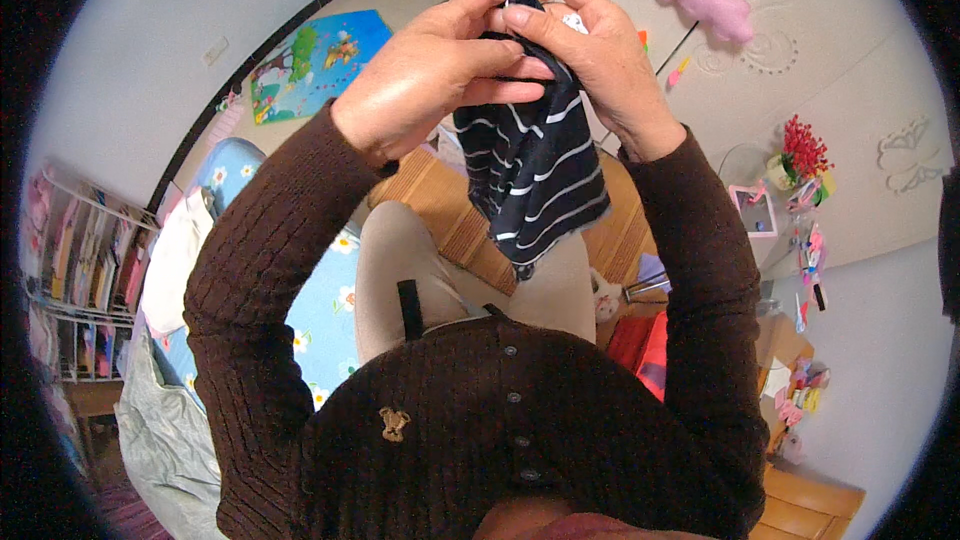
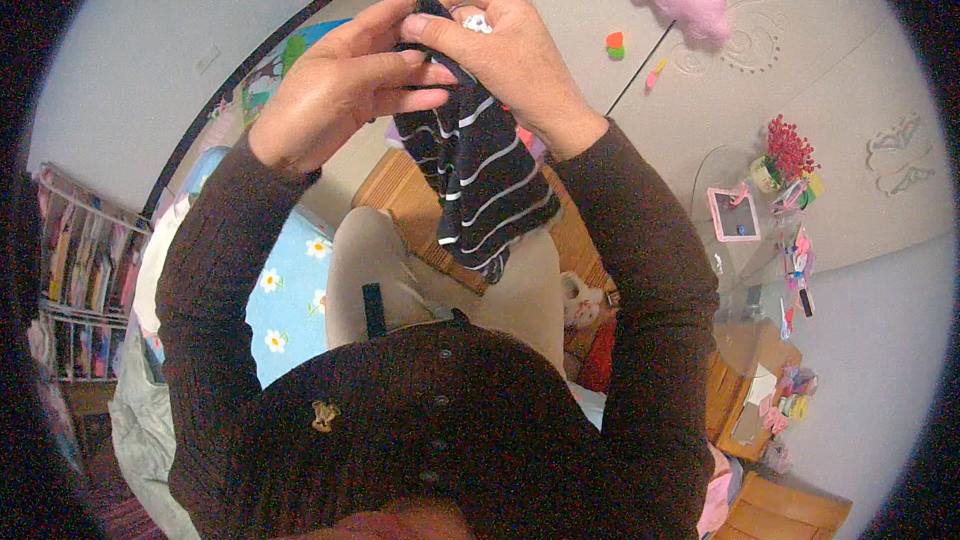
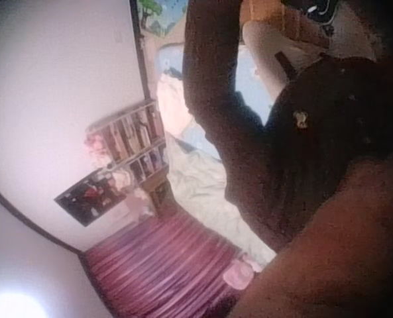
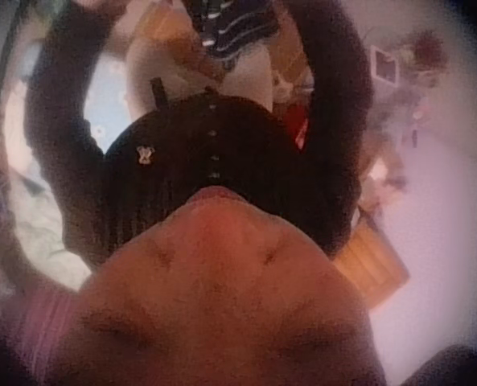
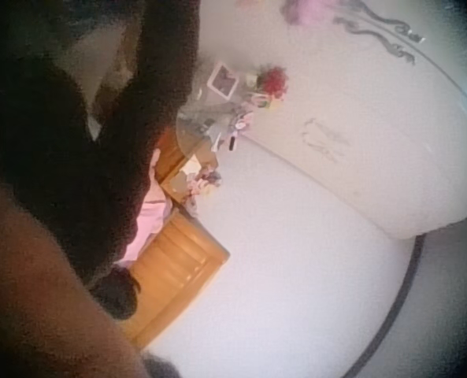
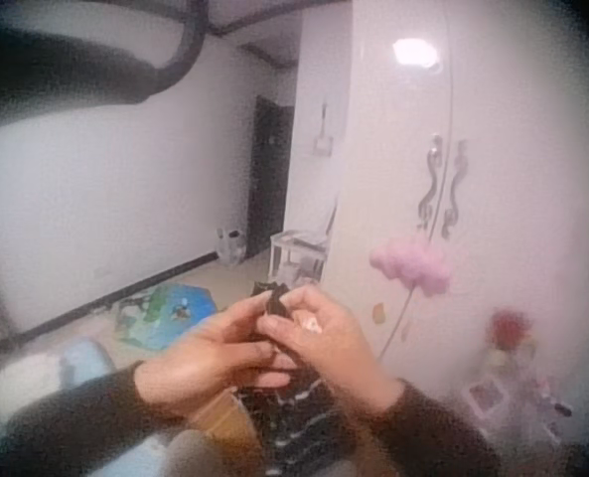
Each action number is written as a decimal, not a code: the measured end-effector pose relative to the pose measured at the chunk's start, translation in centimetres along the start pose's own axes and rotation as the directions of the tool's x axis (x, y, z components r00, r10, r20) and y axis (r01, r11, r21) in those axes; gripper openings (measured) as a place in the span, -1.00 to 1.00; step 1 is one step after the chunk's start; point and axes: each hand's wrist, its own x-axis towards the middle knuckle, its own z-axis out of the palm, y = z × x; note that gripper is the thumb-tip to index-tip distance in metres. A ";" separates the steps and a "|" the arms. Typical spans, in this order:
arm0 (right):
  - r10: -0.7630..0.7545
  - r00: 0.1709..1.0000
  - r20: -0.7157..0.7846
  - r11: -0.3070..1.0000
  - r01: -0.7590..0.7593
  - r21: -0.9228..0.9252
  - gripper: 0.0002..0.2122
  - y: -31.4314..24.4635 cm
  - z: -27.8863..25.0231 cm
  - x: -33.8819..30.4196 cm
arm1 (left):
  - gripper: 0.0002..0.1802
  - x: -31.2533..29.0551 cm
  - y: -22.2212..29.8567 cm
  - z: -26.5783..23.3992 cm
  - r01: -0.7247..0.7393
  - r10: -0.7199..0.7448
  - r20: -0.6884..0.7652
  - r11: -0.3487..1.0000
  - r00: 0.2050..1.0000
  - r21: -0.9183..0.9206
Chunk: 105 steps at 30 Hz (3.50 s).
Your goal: The person folds a light-colored cardigan and a striped garment on the floor, smoothing and aligning each piece before stacking them. The person handles the garments one at a time and places the folded items into a neat pile.
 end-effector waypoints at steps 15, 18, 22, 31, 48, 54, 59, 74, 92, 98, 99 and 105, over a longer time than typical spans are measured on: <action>-0.048 0.990 0.132 0.995 0.059 -0.084 -0.86 -1.0 0.2 -1.2 | -0.54 0.2 1.3 -3.7 -0.562 0.541 0.404 0.160 0.737 0.811; -0.147 0.973 0.178 0.986 0.158 -0.045 -0.83 -1.5 0.5 -1.9 | -0.40 0.7 2.0 -4.0 -0.578 0.520 0.492 0.006 0.698 0.816; -0.139 0.976 0.166 0.990 0.131 0.057 -0.83 -1.8 0.6 -2.4 | -0.63 0.9 0.9 -3.8 -0.483 0.308 0.372 0.560 0.876 0.673; -0.216 0.972 -0.088 0.976 0.215 -0.022 -0.58 0.4 0.8 -5.5 | -0.81 0.8 -0.1 -4.0 -0.258 0.173 0.194 0.737 0.966 0.625; -0.382 0.919 -0.101 0.851 0.307 -0.425 -0.79 1.7 5.2 -13.4 | -0.84 -0.9 1.4 -6.7 -0.231 0.126 0.197 0.634 0.972 0.738; -0.017 1.000 -0.009 0.990 0.018 0.139 -0.87 1.6 7.1 -14.5 | -0.81 -1.8 1.8 -6.9 -0.289 0.142 0.259 0.630 0.955 0.721; 0.266 0.956 0.120 0.863 -0.292 0.412 -0.85 3.6 6.9 -13.8 | -0.81 -2.3 2.3 -7.0 -0.289 0.115 0.288 0.661 0.951 0.692; 0.271 0.957 -0.105 0.951 -0.249 0.182 -0.87 7.2 4.7 -12.0 | -0.83 -2.4 3.0 -6.1 -0.304 0.107 0.316 0.668 0.943 0.680; 0.308 0.949 0.071 0.882 -0.312 0.353 -0.68 6.3 4.2 -12.1 | -0.83 -2.7 2.7 -5.2 -0.244 0.180 0.170 0.577 0.969 0.780; 0.261 0.954 0.146 0.932 -0.289 0.219 -0.78 6.4 4.0 -12.0 | -0.84 -3.1 2.7 -6.2 -0.193 0.138 0.137 0.614 0.981 0.765; 0.295 0.949 0.109 0.938 -0.309 0.156 -0.79 6.4 3.4 -11.9 | -0.84 -3.0 2.7 -6.4 -0.195 0.139 0.139 0.614 0.981 0.765; -0.192 0.962 -0.196 0.874 0.076 -0.480 -0.83 6.0 -2.4 -8.6 | -0.71 -3.1 2.3 -7.5 -0.109 0.071 0.084 0.514 0.994 0.851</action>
